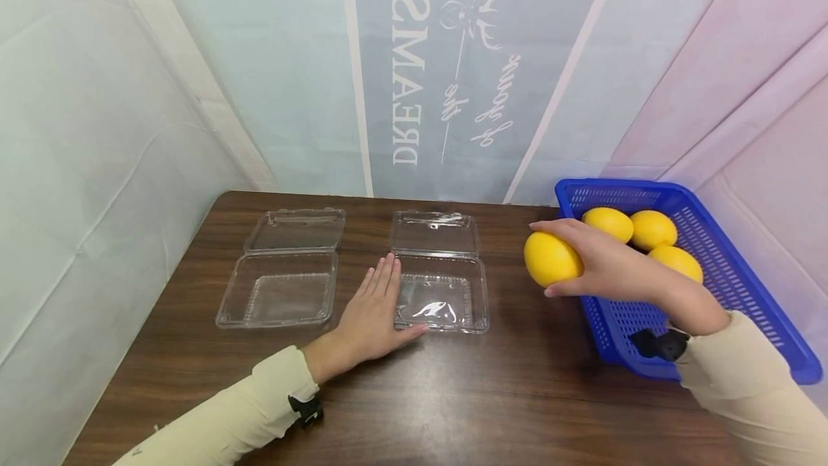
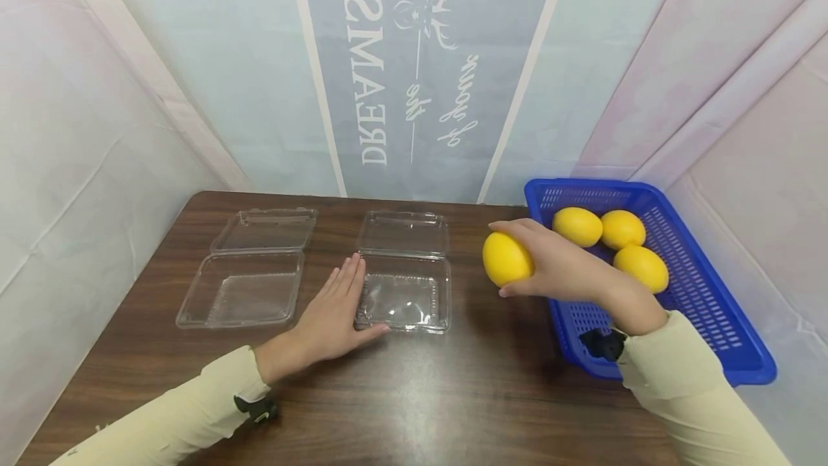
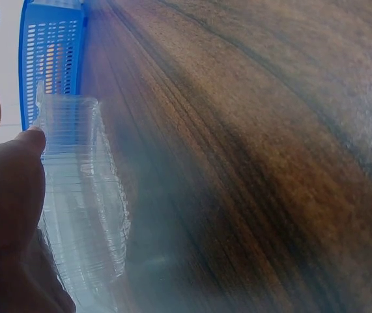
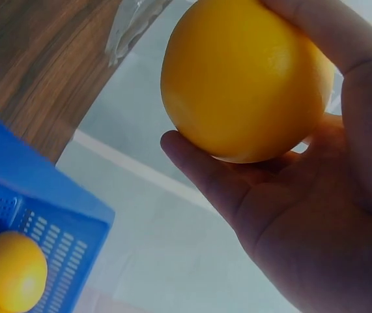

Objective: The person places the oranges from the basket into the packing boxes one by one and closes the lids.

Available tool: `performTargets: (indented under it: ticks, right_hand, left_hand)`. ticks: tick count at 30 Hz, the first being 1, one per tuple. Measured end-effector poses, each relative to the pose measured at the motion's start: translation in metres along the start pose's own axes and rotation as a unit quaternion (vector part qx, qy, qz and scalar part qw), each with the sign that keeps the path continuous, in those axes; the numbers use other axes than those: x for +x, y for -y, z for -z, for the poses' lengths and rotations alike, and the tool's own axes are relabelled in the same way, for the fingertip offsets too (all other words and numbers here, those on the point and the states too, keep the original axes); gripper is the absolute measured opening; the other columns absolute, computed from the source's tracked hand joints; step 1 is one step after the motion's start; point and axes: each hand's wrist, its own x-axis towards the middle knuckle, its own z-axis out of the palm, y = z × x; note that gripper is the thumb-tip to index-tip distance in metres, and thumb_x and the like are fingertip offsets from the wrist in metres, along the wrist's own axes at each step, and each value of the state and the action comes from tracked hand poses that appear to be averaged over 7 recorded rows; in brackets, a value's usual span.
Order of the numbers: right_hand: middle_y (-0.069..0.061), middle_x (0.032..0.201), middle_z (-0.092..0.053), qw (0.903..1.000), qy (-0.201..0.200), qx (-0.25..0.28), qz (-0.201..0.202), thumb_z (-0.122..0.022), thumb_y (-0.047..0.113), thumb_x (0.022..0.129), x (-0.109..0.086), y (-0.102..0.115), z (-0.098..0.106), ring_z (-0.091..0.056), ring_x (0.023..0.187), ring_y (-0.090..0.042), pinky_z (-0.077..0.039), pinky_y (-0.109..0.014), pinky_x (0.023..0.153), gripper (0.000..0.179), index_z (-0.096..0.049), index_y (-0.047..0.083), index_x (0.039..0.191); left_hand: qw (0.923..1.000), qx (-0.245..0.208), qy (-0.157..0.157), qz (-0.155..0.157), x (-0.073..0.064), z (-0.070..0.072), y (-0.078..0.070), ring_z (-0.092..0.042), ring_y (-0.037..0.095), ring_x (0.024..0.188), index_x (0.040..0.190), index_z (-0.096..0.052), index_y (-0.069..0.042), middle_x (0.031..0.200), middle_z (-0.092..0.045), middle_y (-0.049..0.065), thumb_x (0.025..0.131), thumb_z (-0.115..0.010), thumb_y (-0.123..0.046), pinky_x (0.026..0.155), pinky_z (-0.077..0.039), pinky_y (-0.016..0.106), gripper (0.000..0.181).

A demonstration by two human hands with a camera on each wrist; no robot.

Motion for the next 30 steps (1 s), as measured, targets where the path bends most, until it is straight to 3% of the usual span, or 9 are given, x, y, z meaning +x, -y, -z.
performTargets:
  ticks: [9, 16, 30]
  right_hand:
    - [-0.009, 0.135, -0.055, 0.9991, 0.02, 0.036, -0.002, -0.089, 0.038, 0.079, 0.013, 0.011, -0.019, -0.057, 0.107, -0.022, -0.054, -0.046, 0.088, 0.089, -0.044, 0.01, 0.15]
    - [-0.012, 0.135, -0.056, 0.9982, 0.02, 0.053, 0.02, -0.09, 0.035, 0.078, 0.024, 0.017, -0.039, -0.058, 0.111, -0.025, -0.054, -0.048, 0.09, 0.088, -0.047, 0.007, 0.148]
    - [-0.014, 0.137, -0.054, 0.9966, 0.031, 0.075, 0.016, -0.092, 0.027, 0.075, 0.041, 0.027, -0.073, -0.059, 0.112, -0.027, -0.055, -0.049, 0.092, 0.089, -0.046, 0.006, 0.149]
  left_hand:
    - [1.0, -0.001, 0.0, 0.003, 0.0, 0.0, 0.0, -0.013, 0.039, 0.154, 0.159, -0.009, 0.009, 0.166, -0.007, 0.027, 0.091, -0.049, -0.077, 0.125, -0.011, 0.043, 0.117]
    - [1.0, 0.002, -0.001, 0.002, 0.0, -0.001, 0.0, -0.013, 0.039, 0.154, 0.159, -0.009, 0.009, 0.166, -0.008, 0.027, 0.091, -0.048, -0.078, 0.125, -0.011, 0.043, 0.117]
    - [1.0, -0.004, -0.002, 0.0, 0.0, -0.002, 0.0, -0.013, 0.039, 0.155, 0.159, -0.009, 0.009, 0.167, -0.005, 0.026, 0.091, -0.05, -0.077, 0.125, -0.011, 0.043, 0.117]
